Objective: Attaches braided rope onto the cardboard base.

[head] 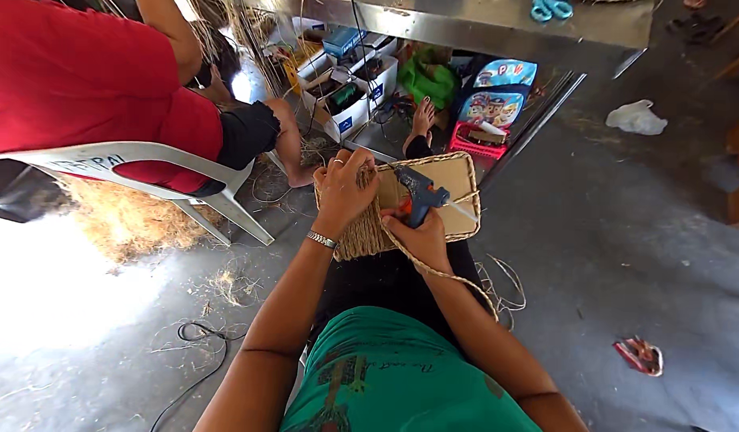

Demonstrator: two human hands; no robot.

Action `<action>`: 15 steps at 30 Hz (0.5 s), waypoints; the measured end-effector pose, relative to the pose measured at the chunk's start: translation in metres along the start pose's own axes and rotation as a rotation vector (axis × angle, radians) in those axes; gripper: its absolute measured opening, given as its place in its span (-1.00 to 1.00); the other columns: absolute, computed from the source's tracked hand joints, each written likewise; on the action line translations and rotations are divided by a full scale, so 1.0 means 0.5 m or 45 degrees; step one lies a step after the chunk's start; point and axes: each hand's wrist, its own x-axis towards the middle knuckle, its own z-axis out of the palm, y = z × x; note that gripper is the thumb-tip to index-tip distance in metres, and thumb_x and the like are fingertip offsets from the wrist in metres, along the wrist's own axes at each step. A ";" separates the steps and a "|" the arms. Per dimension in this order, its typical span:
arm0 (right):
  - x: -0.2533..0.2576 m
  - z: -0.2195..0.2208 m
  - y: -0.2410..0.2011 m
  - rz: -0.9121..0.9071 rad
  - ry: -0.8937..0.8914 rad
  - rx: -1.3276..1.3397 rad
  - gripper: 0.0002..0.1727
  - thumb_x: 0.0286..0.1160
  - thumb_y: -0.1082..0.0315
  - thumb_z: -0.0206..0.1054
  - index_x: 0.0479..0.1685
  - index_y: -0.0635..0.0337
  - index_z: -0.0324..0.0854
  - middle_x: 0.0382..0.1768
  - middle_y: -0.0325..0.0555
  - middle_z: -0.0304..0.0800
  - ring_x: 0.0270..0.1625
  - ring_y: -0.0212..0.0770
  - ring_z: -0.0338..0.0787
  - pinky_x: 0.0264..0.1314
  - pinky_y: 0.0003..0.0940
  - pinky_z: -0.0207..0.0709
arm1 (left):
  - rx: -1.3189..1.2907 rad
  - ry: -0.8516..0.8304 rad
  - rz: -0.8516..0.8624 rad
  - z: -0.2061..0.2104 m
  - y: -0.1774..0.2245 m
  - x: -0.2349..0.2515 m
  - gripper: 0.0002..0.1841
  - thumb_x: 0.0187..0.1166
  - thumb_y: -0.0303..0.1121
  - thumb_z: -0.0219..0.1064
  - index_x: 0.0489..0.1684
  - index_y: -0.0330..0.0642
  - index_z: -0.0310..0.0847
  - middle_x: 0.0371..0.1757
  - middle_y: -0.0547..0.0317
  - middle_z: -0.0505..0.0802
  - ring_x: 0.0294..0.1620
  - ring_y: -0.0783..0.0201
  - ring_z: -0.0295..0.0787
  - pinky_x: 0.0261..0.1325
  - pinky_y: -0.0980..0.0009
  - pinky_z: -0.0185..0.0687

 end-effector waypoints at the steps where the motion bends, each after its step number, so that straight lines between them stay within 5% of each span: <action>1: -0.002 0.001 -0.004 -0.007 0.008 0.025 -0.56 0.28 0.59 0.58 0.14 0.33 0.55 -0.12 -0.03 0.97 -0.13 -0.20 0.97 0.02 -0.28 0.86 | 0.012 0.005 -0.005 0.000 0.000 -0.001 -0.70 0.51 0.00 0.37 0.09 0.15 0.65 0.10 0.17 0.77 0.26 0.05 0.63 0.26 -0.20 0.27; 15: -0.005 -0.013 0.012 -0.020 0.024 0.029 -0.54 0.25 0.60 0.61 0.13 0.31 0.55 -0.14 -0.04 0.97 -0.16 -0.20 0.97 -0.02 -0.28 0.86 | -0.005 -0.040 0.058 -0.010 0.017 -0.015 -0.74 0.59 -0.11 0.24 0.16 0.22 0.70 0.18 0.14 0.73 0.30 0.04 0.61 0.25 -0.22 0.27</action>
